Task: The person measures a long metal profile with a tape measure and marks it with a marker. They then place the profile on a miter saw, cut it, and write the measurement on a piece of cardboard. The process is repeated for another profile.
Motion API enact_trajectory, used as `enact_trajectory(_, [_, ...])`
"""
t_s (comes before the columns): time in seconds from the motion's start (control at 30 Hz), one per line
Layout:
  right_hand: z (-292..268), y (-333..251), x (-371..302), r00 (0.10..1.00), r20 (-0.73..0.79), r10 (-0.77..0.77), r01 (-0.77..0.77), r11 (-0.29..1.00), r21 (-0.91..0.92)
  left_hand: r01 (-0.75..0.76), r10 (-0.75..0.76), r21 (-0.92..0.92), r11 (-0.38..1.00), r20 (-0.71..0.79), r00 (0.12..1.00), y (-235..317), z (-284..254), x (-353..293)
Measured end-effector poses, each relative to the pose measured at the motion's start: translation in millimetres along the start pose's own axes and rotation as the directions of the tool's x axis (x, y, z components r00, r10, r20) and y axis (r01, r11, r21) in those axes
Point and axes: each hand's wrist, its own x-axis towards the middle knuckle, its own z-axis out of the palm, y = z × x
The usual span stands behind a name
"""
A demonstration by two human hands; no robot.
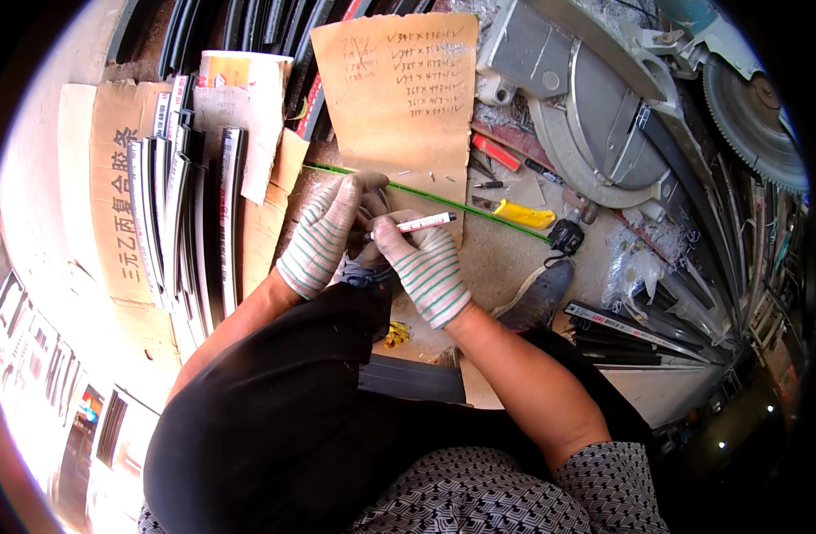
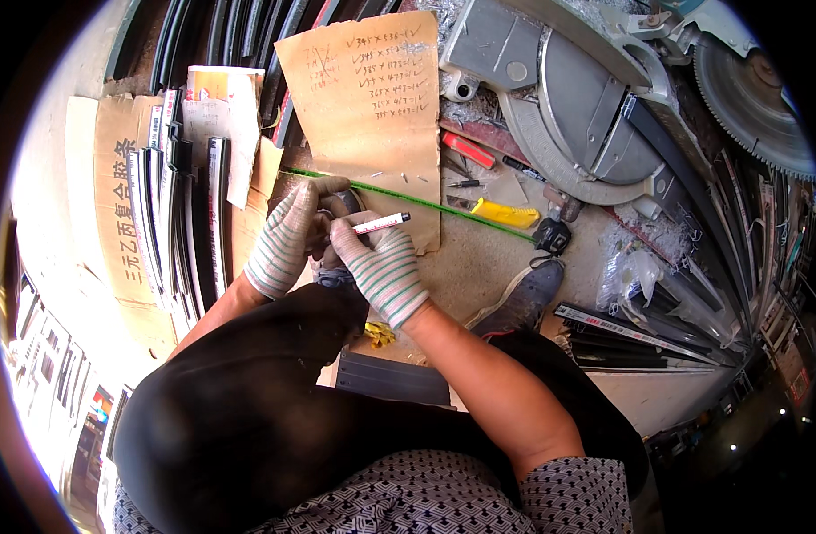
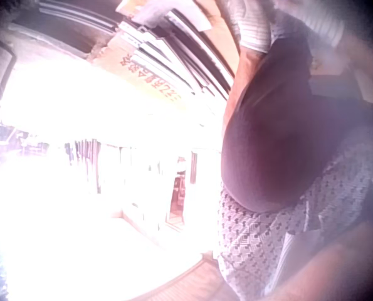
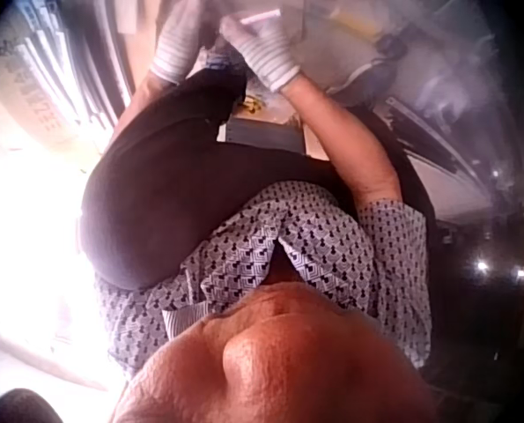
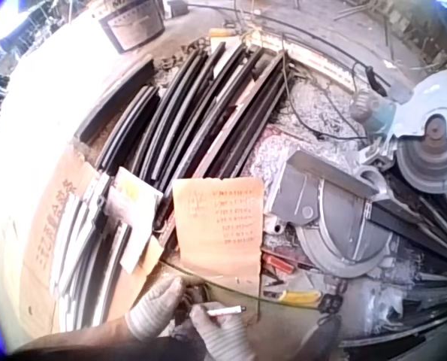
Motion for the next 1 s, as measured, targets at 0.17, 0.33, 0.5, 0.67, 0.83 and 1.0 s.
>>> enact_trajectory(0.17, [-30.0, 0.3, -7.8, 0.996, -0.069, -0.055, 0.052, 0.997, -0.053, 0.023, -0.024, 0.04, 0.999, 0.026, 0.999, -15.5, -2.4, 5.4])
enact_trajectory(0.33, [-87.5, -11.0, -28.8, 0.978, -0.204, -0.037, 0.013, 0.993, -0.118, 0.14, -0.138, -0.024, 0.99, 0.057, 0.989, -22.2, -7.5, 4.5])
enact_trajectory(0.5, [-173.1, -1.8, -54.0, 0.918, -0.396, -0.024, -0.053, 0.982, -0.182, 0.161, -0.165, 0.123, 0.979, 0.021, 0.986, -19.7, -5.9, 5.9])
enact_trajectory(0.67, [-230.7, -10.6, -80.1, 0.815, -0.574, 0.08, -0.078, 0.997, 0.028, 0.195, -0.192, 0.22, 0.956, -0.034, 0.981, -32.2, -8.1, 4.7])
enact_trajectory(0.83, [-288.2, -15.1, -99.1, 0.772, -0.611, 0.175, 0.0, 0.961, 0.275, 0.231, -0.228, 0.203, 0.951, -0.042, 0.973, -46.8, -13.3, 6.1])
enact_trajectory(1.0, [-321.6, -4.1, -102.9, 0.654, -0.708, 0.267, 0.001, 0.935, 0.354, 0.245, -0.242, 0.202, 0.948, -0.041, 0.97, -49.6, -15.1, 8.6])
